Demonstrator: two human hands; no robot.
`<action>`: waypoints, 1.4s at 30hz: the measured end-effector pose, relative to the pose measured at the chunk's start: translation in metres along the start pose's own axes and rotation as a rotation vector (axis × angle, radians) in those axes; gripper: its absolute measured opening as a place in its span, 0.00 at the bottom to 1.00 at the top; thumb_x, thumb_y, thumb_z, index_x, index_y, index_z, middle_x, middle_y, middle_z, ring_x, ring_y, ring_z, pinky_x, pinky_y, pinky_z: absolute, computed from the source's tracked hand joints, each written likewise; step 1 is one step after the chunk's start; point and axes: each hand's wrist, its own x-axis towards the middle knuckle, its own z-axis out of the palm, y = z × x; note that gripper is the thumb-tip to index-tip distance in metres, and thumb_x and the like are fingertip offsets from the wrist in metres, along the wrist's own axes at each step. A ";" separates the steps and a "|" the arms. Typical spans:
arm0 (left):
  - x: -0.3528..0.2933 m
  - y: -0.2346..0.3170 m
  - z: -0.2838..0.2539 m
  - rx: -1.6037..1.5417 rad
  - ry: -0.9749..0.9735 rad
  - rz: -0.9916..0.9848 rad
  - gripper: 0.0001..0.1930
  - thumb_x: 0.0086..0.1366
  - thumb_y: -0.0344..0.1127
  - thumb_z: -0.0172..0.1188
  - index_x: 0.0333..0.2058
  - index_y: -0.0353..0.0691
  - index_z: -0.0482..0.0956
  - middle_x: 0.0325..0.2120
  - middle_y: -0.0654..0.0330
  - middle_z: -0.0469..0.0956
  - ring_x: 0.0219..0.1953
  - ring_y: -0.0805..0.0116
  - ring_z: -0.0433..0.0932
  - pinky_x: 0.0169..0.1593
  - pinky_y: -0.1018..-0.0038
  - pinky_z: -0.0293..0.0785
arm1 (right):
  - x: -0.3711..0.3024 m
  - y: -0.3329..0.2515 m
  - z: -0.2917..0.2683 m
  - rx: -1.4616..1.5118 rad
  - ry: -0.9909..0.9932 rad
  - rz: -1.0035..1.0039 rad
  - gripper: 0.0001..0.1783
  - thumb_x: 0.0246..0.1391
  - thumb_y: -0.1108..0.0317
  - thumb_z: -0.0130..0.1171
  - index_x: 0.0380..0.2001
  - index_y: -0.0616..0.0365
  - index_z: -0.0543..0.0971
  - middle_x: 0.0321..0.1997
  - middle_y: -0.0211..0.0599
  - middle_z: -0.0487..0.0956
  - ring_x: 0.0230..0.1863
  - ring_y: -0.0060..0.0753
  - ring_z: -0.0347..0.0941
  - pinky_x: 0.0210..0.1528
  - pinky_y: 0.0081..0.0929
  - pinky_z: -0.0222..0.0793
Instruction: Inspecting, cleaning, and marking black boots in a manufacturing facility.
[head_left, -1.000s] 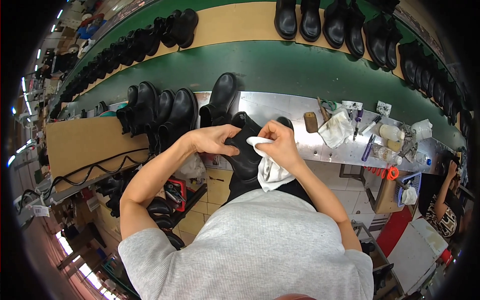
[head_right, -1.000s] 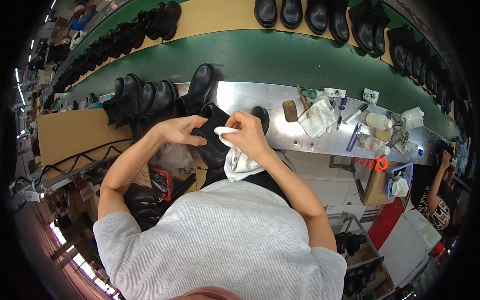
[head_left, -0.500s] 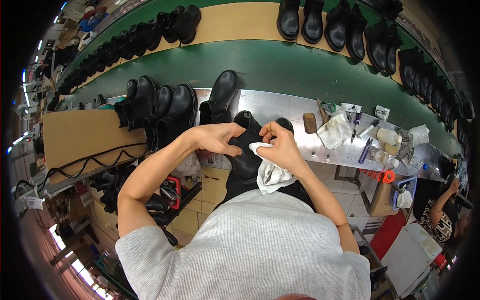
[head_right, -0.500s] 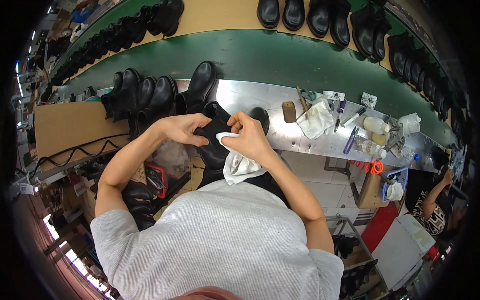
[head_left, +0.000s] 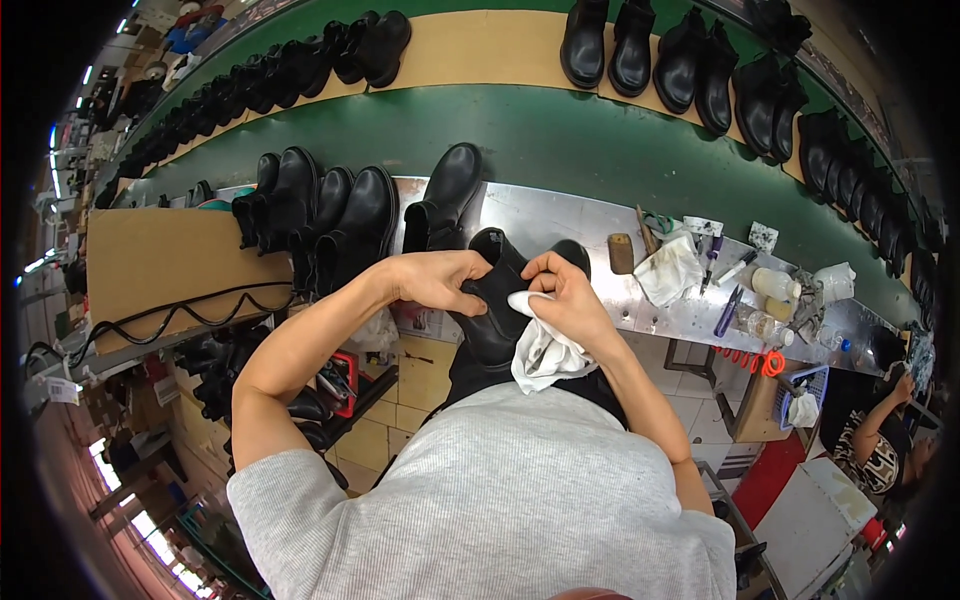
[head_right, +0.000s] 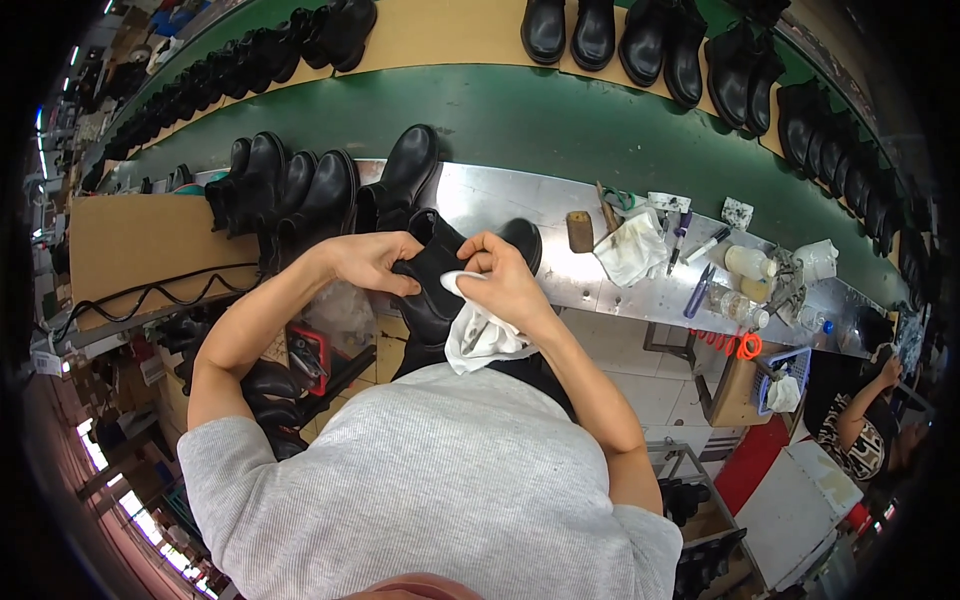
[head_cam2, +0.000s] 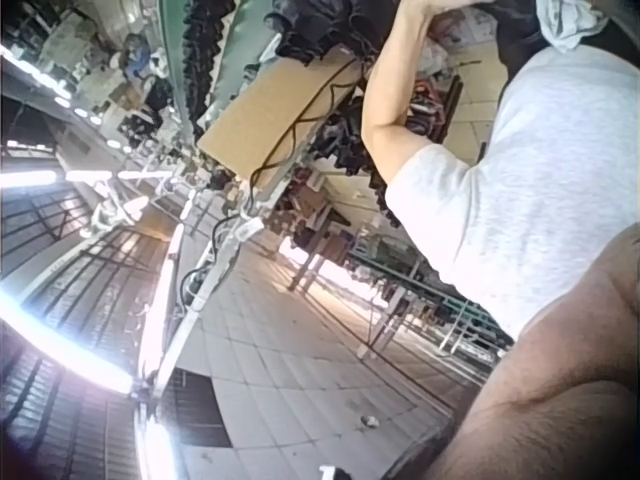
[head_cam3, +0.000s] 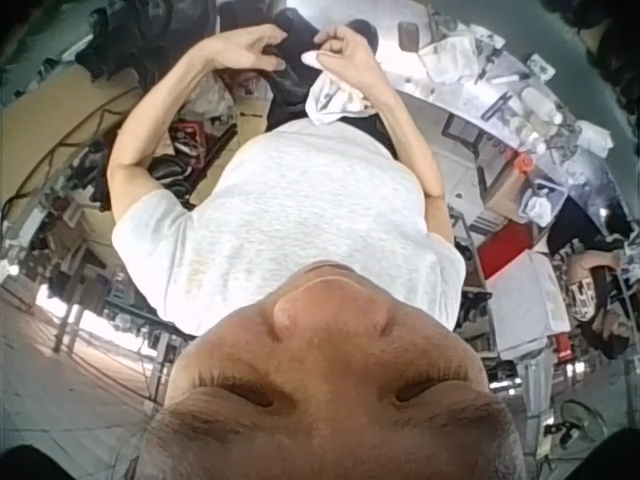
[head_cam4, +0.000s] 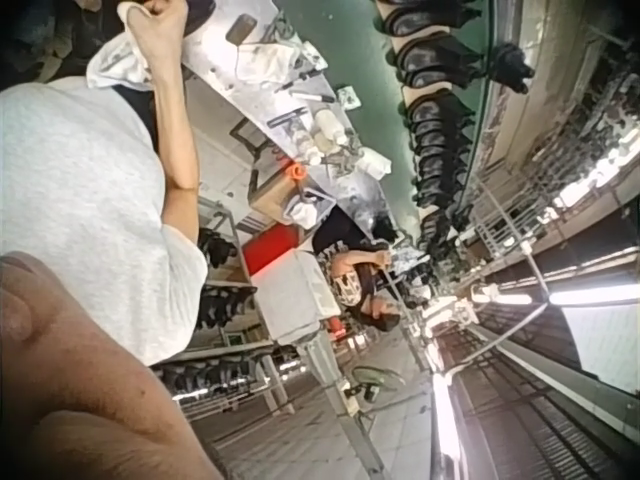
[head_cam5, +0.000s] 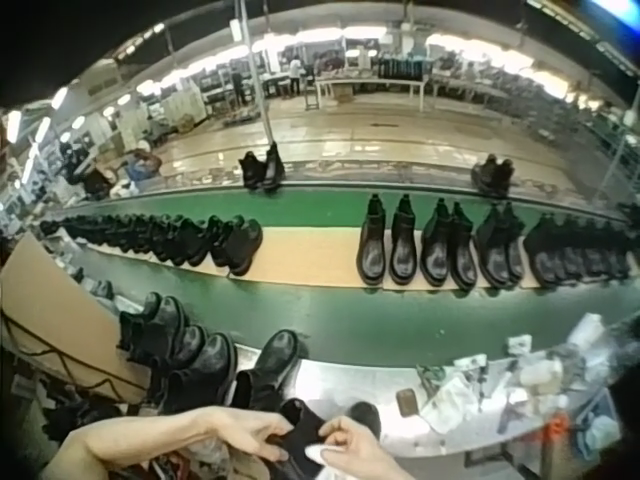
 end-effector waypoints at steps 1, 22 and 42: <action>0.001 0.004 0.001 0.032 0.000 -0.014 0.07 0.53 0.28 0.57 0.30 0.29 0.75 0.24 0.67 0.76 0.27 0.82 0.69 0.31 0.80 0.66 | 0.001 -0.003 0.001 -0.003 0.010 0.023 0.14 0.41 0.76 0.57 0.35 0.63 0.69 0.21 0.24 0.72 0.23 0.12 0.63 0.27 0.14 0.59; 0.002 -0.002 0.003 0.036 0.026 0.012 0.05 0.54 0.27 0.57 0.24 0.31 0.74 0.19 0.70 0.71 0.23 0.84 0.65 0.26 0.80 0.62 | -0.006 0.001 0.003 0.077 -0.067 0.028 0.08 0.45 0.77 0.54 0.32 0.62 0.72 0.23 0.22 0.71 0.24 0.09 0.63 0.27 0.10 0.58; -0.003 0.007 -0.001 -0.020 -0.087 -0.050 0.05 0.56 0.26 0.55 0.31 0.30 0.74 0.26 0.68 0.75 0.30 0.83 0.69 0.33 0.81 0.66 | -0.015 -0.001 -0.003 -0.222 -0.156 -0.004 0.18 0.33 0.77 0.58 0.33 0.62 0.66 0.16 0.23 0.65 0.19 0.13 0.59 0.23 0.15 0.55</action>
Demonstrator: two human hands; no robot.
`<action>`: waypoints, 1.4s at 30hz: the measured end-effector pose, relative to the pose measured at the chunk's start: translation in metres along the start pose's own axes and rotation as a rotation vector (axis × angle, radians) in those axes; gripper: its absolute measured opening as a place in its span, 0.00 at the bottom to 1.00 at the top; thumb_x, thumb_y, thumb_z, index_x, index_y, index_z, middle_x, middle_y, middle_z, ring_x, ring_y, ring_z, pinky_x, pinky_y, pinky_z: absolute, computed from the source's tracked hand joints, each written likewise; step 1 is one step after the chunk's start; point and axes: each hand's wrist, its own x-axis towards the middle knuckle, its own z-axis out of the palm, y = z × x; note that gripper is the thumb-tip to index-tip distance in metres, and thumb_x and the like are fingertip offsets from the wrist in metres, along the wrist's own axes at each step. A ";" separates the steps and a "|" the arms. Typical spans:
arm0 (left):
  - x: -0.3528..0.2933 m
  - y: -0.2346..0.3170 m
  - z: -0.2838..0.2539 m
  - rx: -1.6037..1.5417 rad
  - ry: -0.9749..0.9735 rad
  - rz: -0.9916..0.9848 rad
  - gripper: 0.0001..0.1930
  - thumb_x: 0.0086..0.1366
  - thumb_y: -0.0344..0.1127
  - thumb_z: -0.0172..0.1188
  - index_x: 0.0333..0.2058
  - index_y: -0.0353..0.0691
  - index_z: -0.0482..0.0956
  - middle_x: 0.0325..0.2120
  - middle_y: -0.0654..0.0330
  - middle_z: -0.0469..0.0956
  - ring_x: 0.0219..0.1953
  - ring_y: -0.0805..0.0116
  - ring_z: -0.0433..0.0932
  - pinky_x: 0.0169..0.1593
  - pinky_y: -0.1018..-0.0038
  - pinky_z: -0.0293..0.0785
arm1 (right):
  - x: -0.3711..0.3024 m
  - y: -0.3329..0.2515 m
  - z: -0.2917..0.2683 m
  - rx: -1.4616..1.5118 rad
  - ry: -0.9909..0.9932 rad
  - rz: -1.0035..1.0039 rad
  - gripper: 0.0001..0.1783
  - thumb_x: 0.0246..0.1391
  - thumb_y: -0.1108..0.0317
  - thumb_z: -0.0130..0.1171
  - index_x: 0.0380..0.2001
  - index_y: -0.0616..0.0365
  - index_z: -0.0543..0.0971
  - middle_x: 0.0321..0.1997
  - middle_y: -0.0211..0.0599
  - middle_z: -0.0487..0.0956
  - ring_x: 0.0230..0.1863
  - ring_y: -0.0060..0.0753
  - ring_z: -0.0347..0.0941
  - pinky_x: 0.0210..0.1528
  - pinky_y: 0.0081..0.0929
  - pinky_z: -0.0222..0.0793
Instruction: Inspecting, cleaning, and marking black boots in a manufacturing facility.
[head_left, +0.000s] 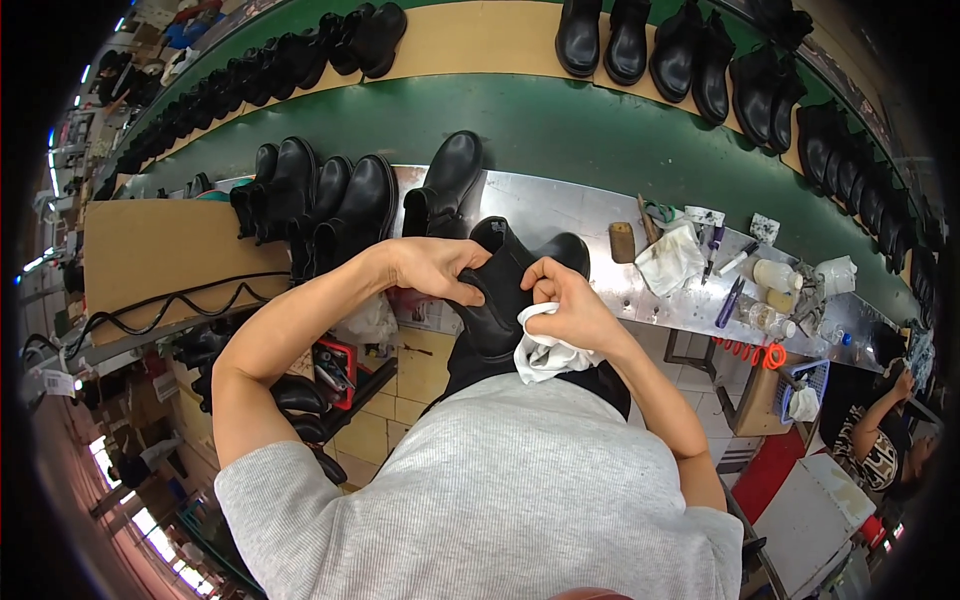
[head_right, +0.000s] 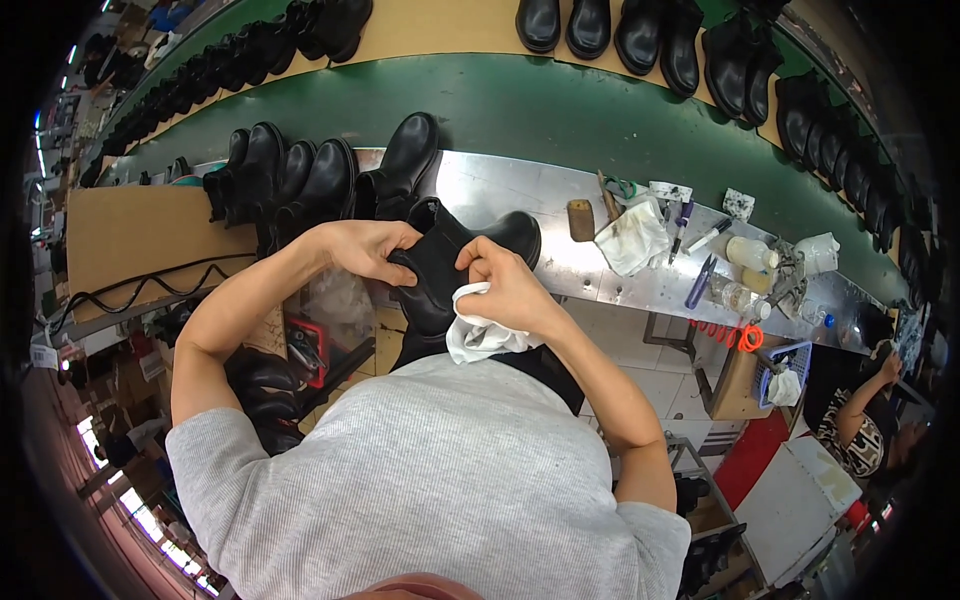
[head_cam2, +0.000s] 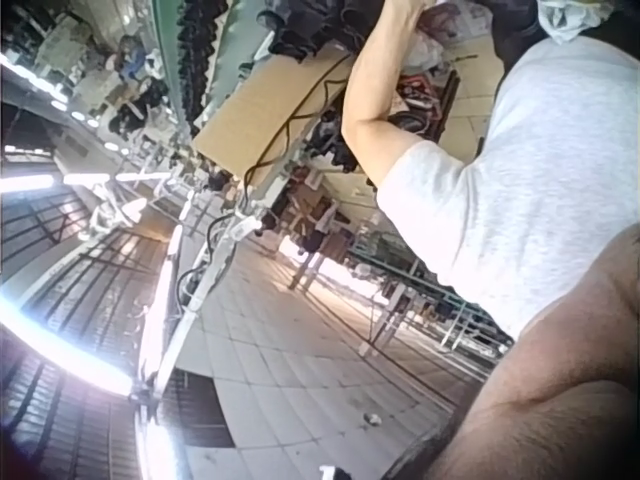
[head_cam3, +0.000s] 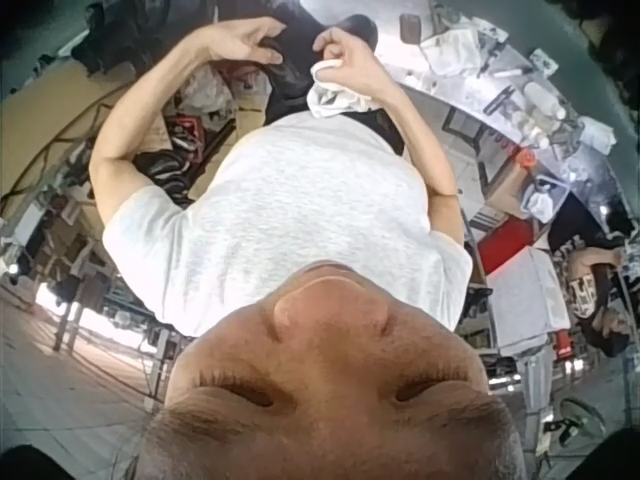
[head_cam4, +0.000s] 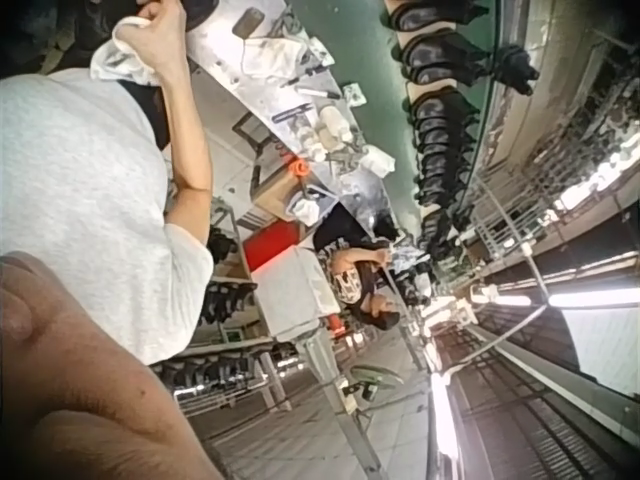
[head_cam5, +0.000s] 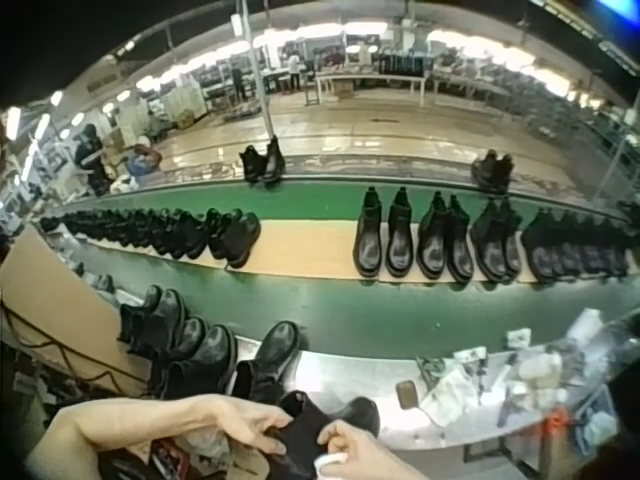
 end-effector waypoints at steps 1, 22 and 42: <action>0.000 0.002 0.000 -0.001 -0.001 -0.009 0.06 0.56 0.26 0.55 0.32 0.30 0.74 0.26 0.68 0.75 0.30 0.83 0.69 0.33 0.81 0.66 | 0.000 0.000 0.000 -0.008 0.006 -0.020 0.18 0.33 0.77 0.58 0.33 0.62 0.66 0.16 0.23 0.65 0.19 0.13 0.59 0.23 0.15 0.55; -0.019 -0.017 -0.007 -0.154 0.153 -0.025 0.12 0.54 0.24 0.56 0.39 0.29 0.76 0.33 0.66 0.78 0.35 0.81 0.72 0.42 0.82 0.68 | 0.041 0.125 -0.096 -0.967 0.999 0.138 0.27 0.41 0.62 0.65 0.42 0.67 0.70 0.43 0.52 0.72 0.46 0.52 0.67 0.49 0.42 0.64; -0.001 -0.018 -0.028 -0.029 0.041 0.006 0.07 0.55 0.25 0.58 0.33 0.29 0.77 0.28 0.65 0.79 0.31 0.80 0.74 0.36 0.81 0.71 | 0.043 -0.012 0.007 -0.369 0.358 -0.785 0.17 0.45 0.70 0.64 0.39 0.63 0.75 0.29 0.43 0.77 0.28 0.39 0.76 0.29 0.26 0.71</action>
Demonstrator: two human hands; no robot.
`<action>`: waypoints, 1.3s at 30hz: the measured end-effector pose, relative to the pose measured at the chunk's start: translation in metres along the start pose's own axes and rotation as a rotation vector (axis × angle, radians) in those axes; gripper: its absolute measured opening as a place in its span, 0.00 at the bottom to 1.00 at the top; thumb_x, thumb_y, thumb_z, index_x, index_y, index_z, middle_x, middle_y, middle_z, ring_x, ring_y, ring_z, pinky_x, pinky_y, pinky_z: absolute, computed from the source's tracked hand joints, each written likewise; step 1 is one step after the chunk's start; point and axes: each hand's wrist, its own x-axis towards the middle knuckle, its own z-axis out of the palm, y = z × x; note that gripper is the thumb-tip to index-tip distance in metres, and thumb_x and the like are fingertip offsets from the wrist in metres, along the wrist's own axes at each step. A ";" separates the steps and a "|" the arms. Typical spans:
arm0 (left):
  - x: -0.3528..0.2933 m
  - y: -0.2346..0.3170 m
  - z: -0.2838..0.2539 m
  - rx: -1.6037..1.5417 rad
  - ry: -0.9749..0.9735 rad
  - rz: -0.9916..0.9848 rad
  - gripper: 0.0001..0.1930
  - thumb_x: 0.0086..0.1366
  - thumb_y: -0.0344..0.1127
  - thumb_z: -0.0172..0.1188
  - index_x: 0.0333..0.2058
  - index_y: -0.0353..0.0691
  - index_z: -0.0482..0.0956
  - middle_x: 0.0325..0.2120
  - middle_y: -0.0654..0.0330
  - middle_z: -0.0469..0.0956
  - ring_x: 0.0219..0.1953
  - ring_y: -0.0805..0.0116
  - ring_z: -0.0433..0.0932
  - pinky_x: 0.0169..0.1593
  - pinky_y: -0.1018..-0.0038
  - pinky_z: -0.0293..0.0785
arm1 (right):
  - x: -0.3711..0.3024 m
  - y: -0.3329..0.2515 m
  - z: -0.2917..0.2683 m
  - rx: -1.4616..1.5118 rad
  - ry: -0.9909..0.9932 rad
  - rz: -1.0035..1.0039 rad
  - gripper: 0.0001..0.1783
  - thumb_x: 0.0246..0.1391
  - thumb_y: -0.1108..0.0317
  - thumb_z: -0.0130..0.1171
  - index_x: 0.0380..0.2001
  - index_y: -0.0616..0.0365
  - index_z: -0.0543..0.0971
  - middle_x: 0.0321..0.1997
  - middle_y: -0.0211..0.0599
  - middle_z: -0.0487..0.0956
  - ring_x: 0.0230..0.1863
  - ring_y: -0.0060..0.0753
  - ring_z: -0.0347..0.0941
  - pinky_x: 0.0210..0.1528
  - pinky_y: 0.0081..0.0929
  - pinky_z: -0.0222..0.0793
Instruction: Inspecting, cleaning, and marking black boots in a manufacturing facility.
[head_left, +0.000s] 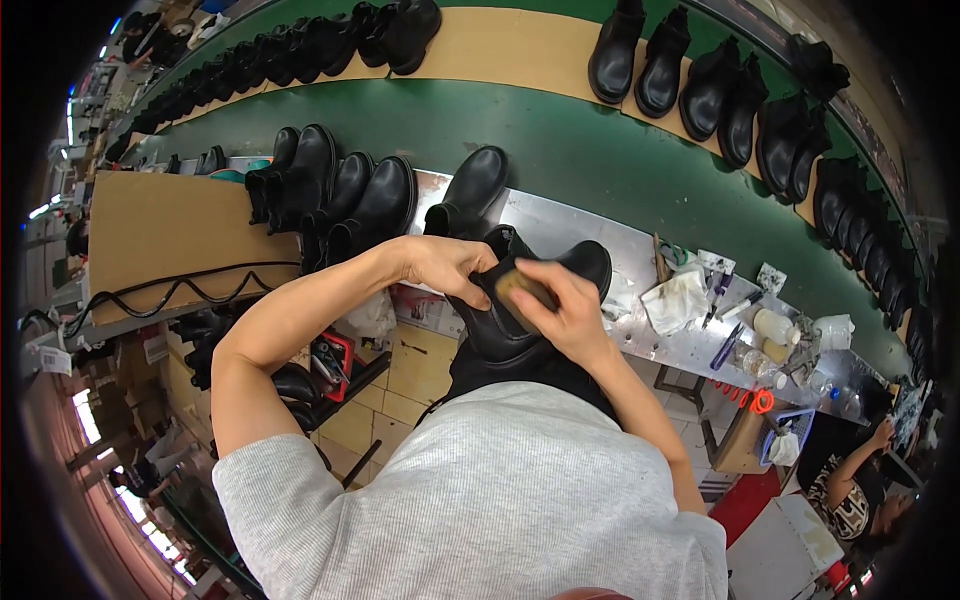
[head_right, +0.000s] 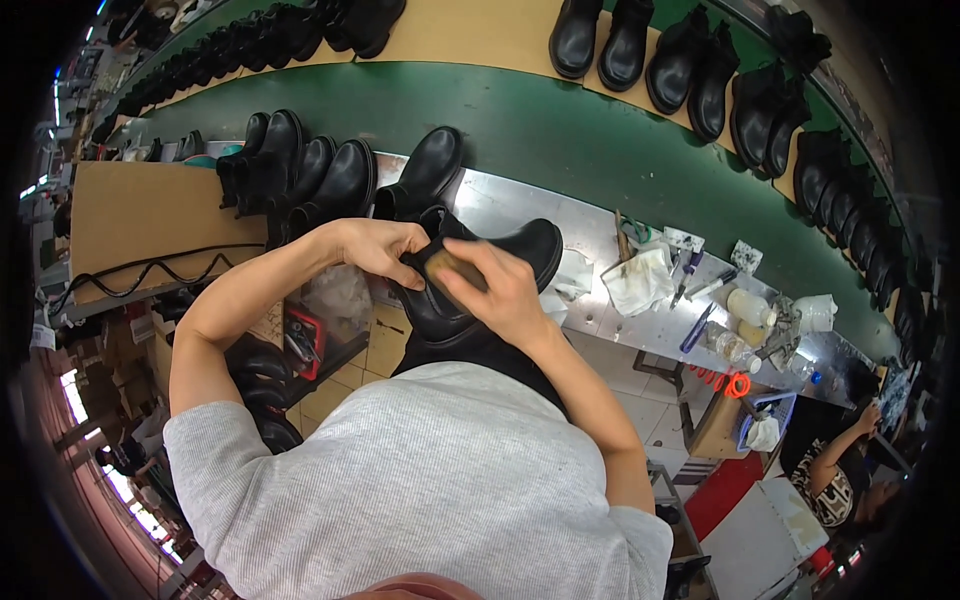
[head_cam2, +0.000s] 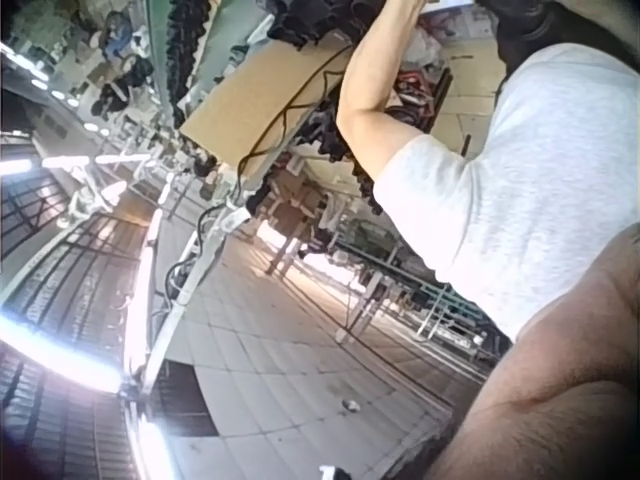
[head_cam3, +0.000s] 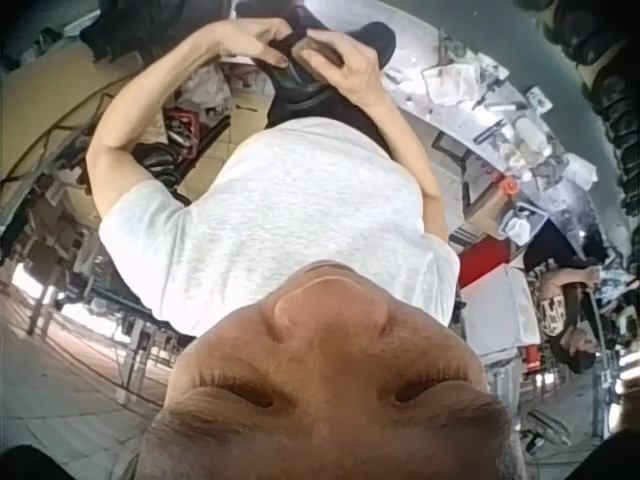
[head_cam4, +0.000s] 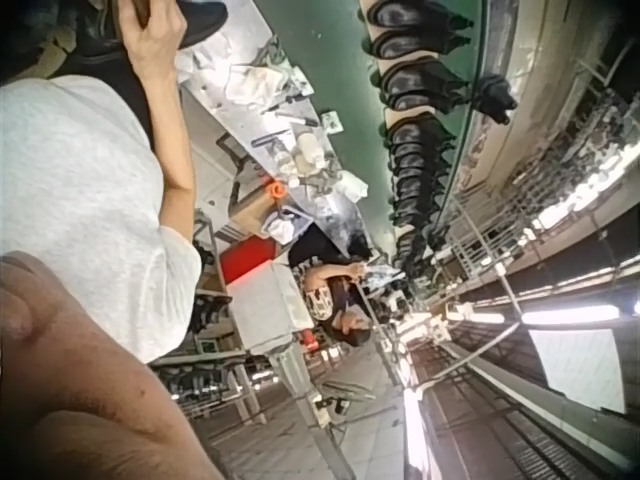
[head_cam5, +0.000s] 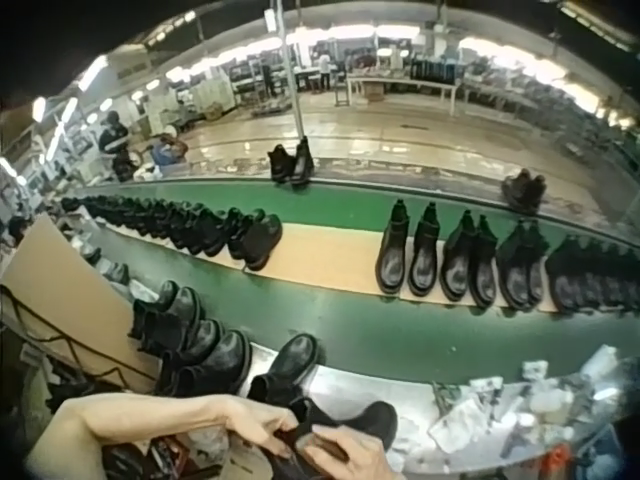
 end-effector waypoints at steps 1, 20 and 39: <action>0.001 -0.001 0.000 -0.104 -0.025 -0.003 0.07 0.55 0.25 0.58 0.33 0.30 0.77 0.28 0.65 0.79 0.31 0.79 0.74 0.36 0.81 0.71 | -0.014 0.003 -0.008 0.035 -0.046 0.070 0.17 0.44 0.70 0.65 0.38 0.64 0.76 0.29 0.42 0.78 0.28 0.37 0.77 0.29 0.26 0.71; 0.015 0.004 -0.004 0.159 -0.050 0.083 0.03 0.55 0.24 0.57 0.26 0.30 0.75 0.19 0.69 0.72 0.23 0.80 0.67 0.27 0.78 0.64 | 0.002 0.014 -0.020 -0.034 -0.025 -0.138 0.20 0.37 0.70 0.69 0.38 0.58 0.78 0.21 0.34 0.72 0.19 0.31 0.68 0.21 0.23 0.64; 0.008 0.016 0.001 0.286 0.001 -0.060 0.06 0.54 0.27 0.61 0.22 0.32 0.75 0.15 0.71 0.69 0.20 0.81 0.63 0.24 0.78 0.60 | 0.016 0.007 -0.017 -0.033 -0.036 -0.334 0.19 0.36 0.70 0.69 0.37 0.57 0.79 0.19 0.31 0.70 0.18 0.29 0.66 0.19 0.23 0.61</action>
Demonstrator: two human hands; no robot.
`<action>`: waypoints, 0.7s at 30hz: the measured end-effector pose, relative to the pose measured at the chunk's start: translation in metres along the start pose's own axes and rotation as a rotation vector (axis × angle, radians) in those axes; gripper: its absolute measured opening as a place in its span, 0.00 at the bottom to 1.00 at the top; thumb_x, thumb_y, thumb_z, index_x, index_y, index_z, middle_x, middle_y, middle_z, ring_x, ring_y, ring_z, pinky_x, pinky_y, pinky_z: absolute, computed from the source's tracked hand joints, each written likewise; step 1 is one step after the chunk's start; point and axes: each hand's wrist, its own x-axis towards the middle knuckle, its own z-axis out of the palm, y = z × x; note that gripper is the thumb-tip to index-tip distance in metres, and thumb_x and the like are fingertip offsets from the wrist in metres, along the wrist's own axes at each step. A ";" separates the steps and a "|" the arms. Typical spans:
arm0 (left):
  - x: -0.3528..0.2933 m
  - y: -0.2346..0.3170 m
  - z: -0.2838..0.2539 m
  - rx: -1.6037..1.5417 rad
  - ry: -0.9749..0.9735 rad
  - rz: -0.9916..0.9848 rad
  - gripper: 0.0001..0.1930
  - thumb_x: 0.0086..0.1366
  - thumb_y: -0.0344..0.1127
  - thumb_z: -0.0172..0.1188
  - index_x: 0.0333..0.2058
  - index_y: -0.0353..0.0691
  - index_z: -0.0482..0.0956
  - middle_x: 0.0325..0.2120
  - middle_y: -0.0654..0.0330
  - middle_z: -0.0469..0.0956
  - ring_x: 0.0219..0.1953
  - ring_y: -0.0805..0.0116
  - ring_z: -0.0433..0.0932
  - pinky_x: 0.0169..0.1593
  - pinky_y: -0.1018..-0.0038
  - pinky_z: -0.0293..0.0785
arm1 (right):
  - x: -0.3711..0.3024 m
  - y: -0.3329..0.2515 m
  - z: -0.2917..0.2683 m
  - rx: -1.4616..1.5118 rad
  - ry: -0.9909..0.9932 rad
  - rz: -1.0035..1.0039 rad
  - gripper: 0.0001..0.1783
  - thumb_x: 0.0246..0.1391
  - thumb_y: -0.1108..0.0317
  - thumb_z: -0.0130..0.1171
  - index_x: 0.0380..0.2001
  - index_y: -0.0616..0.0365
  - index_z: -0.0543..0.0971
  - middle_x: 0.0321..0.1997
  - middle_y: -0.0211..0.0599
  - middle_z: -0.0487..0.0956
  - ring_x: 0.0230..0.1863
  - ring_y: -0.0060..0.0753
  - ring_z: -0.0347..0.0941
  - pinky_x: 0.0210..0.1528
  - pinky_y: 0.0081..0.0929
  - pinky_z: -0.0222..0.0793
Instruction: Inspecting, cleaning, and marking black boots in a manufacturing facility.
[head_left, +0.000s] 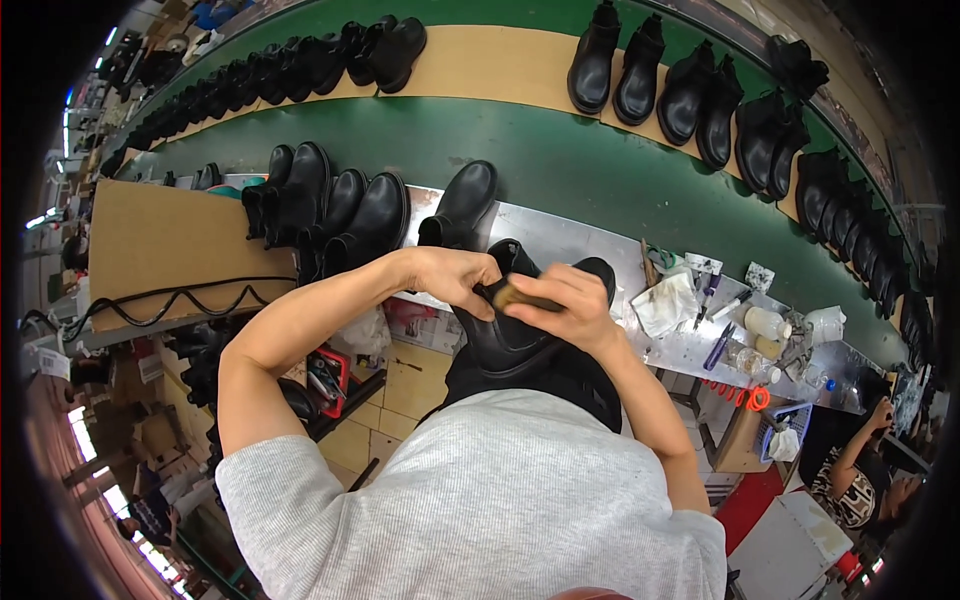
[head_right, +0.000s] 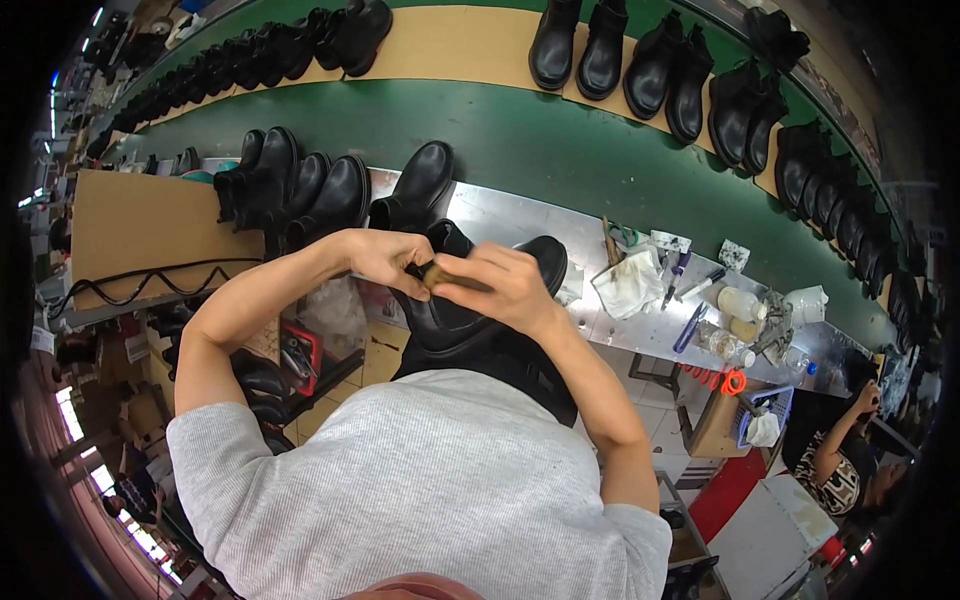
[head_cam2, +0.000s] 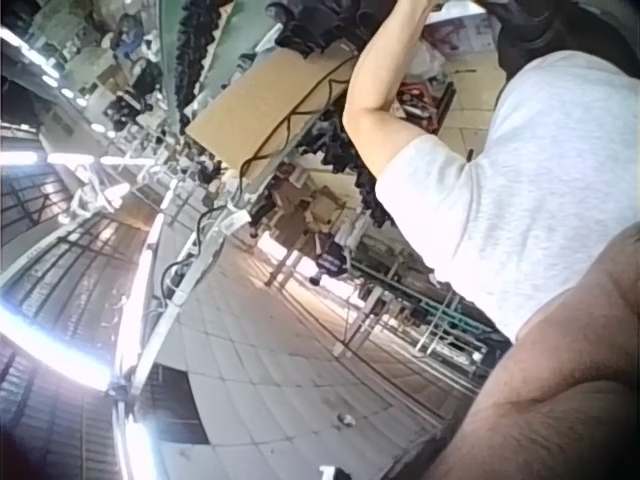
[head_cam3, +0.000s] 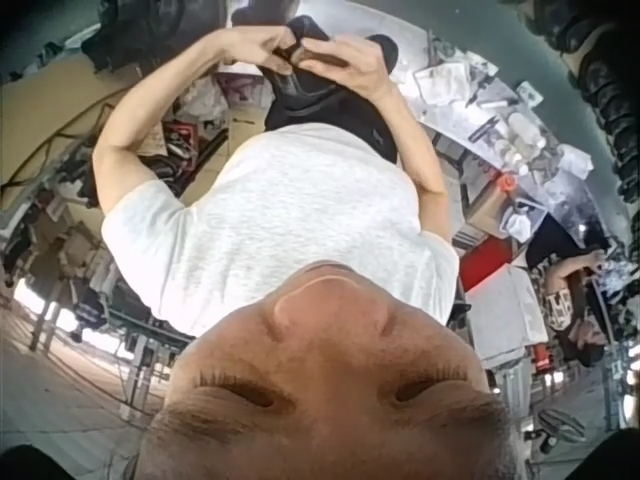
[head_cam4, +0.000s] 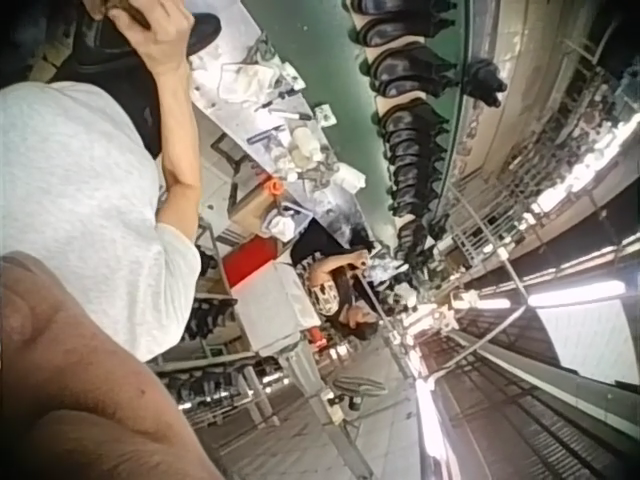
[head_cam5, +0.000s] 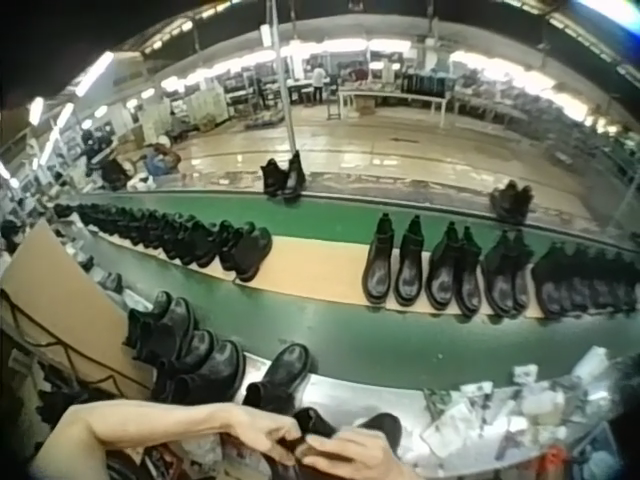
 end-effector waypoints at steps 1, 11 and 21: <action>0.002 -0.004 0.002 -0.005 0.008 0.002 0.06 0.54 0.27 0.61 0.22 0.32 0.75 0.15 0.71 0.69 0.20 0.81 0.63 0.24 0.78 0.60 | -0.016 0.001 -0.006 0.013 0.015 0.076 0.18 0.37 0.70 0.69 0.36 0.57 0.79 0.18 0.31 0.69 0.18 0.28 0.66 0.19 0.23 0.61; 0.010 -0.029 0.003 -0.105 -0.009 0.093 0.10 0.55 0.30 0.62 0.18 0.35 0.72 0.15 0.72 0.66 0.21 0.83 0.62 0.25 0.79 0.58 | -0.021 -0.001 -0.009 -0.017 0.041 0.070 0.18 0.34 0.72 0.71 0.33 0.59 0.79 0.17 0.30 0.70 0.17 0.29 0.66 0.19 0.23 0.61; 0.008 -0.009 0.001 -0.189 -0.095 0.112 0.05 0.57 0.26 0.58 0.27 0.29 0.78 0.21 0.67 0.75 0.25 0.81 0.69 0.31 0.80 0.66 | -0.027 -0.005 -0.014 -0.045 0.021 0.100 0.20 0.35 0.72 0.70 0.37 0.57 0.80 0.18 0.30 0.71 0.18 0.27 0.67 0.20 0.22 0.63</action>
